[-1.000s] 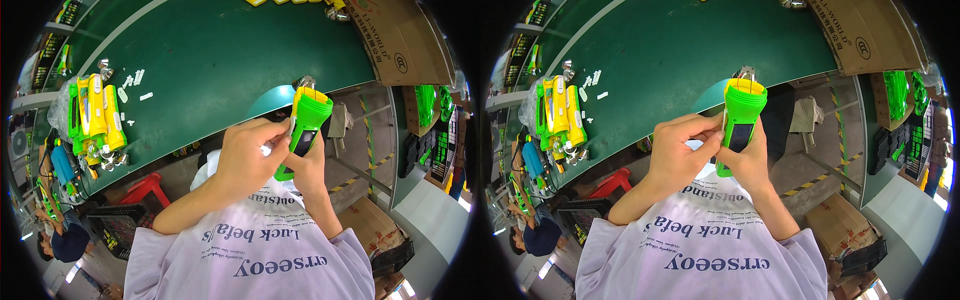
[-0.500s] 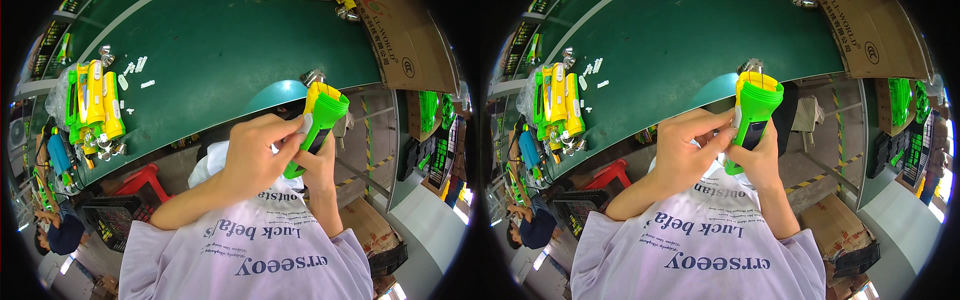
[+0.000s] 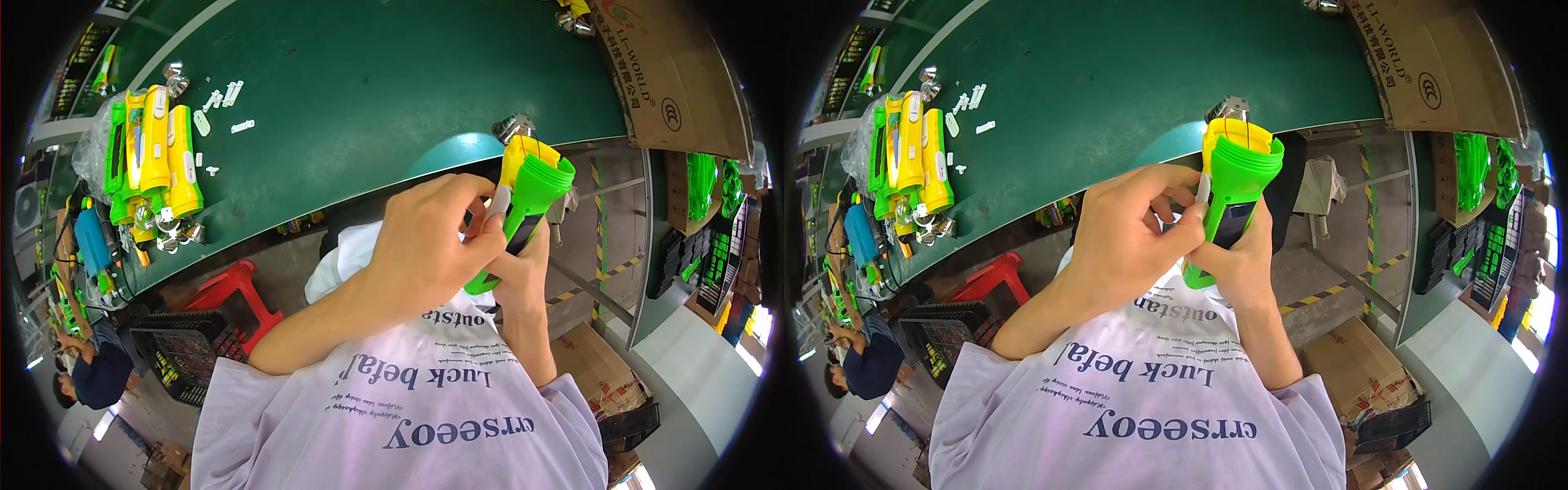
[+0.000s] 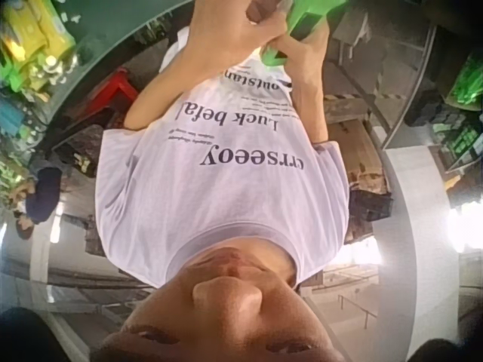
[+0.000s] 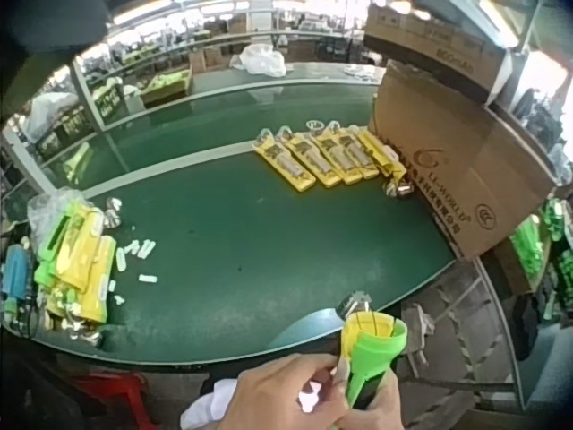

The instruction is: The person places flashlight components into a box, then sits at a workstation to assemble flashlights by inserting plastic pieces into the flashlight casings and testing each light.

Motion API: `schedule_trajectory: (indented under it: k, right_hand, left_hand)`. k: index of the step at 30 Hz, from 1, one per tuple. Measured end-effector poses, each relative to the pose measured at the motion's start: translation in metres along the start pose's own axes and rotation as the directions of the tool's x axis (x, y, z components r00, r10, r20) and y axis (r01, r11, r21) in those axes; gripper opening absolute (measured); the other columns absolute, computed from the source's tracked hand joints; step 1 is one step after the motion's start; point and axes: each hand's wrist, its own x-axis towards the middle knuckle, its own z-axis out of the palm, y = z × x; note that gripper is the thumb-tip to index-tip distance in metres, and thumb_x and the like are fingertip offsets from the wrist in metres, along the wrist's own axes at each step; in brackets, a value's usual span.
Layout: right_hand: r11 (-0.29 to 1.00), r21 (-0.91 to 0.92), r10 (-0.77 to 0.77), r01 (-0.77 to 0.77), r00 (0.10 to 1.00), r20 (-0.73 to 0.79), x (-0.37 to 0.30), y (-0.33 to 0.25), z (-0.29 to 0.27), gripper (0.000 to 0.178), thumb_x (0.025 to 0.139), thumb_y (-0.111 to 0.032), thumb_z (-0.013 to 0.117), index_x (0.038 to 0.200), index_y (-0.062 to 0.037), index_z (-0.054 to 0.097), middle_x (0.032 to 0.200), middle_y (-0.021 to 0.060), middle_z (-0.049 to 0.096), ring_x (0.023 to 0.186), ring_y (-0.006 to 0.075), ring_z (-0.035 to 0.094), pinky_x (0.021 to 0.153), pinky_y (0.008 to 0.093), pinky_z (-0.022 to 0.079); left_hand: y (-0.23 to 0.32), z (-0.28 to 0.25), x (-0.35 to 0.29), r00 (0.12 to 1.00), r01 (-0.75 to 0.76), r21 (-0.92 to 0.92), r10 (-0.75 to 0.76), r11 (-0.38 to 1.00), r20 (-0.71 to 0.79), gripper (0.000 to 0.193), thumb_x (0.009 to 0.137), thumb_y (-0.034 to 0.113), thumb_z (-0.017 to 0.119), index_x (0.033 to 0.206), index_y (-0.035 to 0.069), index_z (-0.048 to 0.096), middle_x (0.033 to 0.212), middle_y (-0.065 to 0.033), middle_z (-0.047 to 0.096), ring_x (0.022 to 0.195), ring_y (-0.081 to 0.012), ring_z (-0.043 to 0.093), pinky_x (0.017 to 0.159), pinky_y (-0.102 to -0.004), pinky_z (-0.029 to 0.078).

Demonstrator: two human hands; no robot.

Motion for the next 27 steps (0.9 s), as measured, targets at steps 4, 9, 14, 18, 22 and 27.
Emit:
schedule_trajectory:
  k: [4,9,14,18,22,27]
  right_hand:
    - [0.994,0.040,0.097,-0.100,0.993,0.060,0.000,-0.009,0.001,0.050,0.064,0.007,0.068,0.112,0.0006,0.052,0.091,0.0061,0.063,0.073,0.0112,0.061,0.062,0.0261,0.051]
    - [0.996,-0.088,0.034,-0.019,0.985,0.167,0.005,-0.011,0.009,0.054,0.066,0.001,0.072,0.115,-0.0009,0.050,0.095,0.0053,0.061,0.082,0.0109,0.060,0.072,0.0273,0.051]
    - [0.970,-0.243,0.036,-0.025,0.999,0.040,0.004,-0.009,0.016,0.054,0.065,-0.005,0.076,0.113,-0.0024,0.052,0.093,0.0023,0.061,0.081,0.0090,0.058,0.071,0.0250,0.049]
    - [0.934,-0.294,0.218,-0.204,0.976,0.015,-0.006,-0.009,0.018,0.038,0.067,-0.005,0.073,0.101,-0.0015,0.059,0.085,0.0005,0.063,0.072,0.0067,0.058,0.064,0.0233,0.047]
    - [0.929,-0.295,0.243,-0.223,0.969,0.033,-0.008,-0.006,0.018,0.032,0.068,-0.004,0.072,0.098,-0.0011,0.060,0.086,0.0007,0.064,0.076,0.0071,0.059,0.067,0.0244,0.048]
    - [0.897,-0.438,0.078,-0.062,0.997,0.020,-0.011,-0.006,0.019,0.040,0.068,-0.005,0.073,0.106,-0.0009,0.060,0.088,0.0028,0.066,0.081,0.0104,0.062,0.075,0.0278,0.050]
  left_hand:
    - [-0.014,-0.006,-0.002,0.994,0.036,-0.075,-0.028,0.997,0.108,0.017,0.080,0.004,0.067,0.097,-0.001,0.066,0.075,-0.0062,0.065,0.058,-0.0098,0.060,0.052,-0.0232,0.047]
    - [-0.009,-0.004,0.001,0.988,0.133,-0.210,-0.113,0.969,0.107,0.014,0.082,0.011,0.073,0.082,-0.002,0.067,0.068,-0.0017,0.060,0.055,-0.0041,0.055,0.048,-0.0196,0.041]
    - [-0.019,0.003,0.001,0.985,0.136,-0.213,-0.156,0.968,-0.080,0.023,0.078,0.016,0.080,0.073,0.001,0.064,0.055,0.0011,0.057,0.046,-0.0023,0.051,0.042,-0.0184,0.035]
    - [-0.018,0.002,-0.002,0.980,0.110,-0.200,-0.140,0.974,-0.144,0.020,0.078,0.015,0.079,0.075,0.001,0.065,0.059,-0.0009,0.061,0.048,-0.0022,0.053,0.043,-0.0184,0.037]
    - [-0.025,0.008,-0.002,0.969,0.141,-0.193,-0.175,0.971,-0.171,0.030,0.073,0.028,0.082,0.078,0.002,0.067,0.060,-0.0018,0.061,0.048,-0.0093,0.053,0.047,-0.0243,0.042]
    - [-0.021,0.004,0.003,0.959,0.252,-0.370,-0.281,0.894,-0.026,0.034,0.072,0.030,0.083,0.084,0.002,0.068,0.058,0.0005,0.056,0.046,-0.0074,0.045,0.045,-0.0244,0.036]
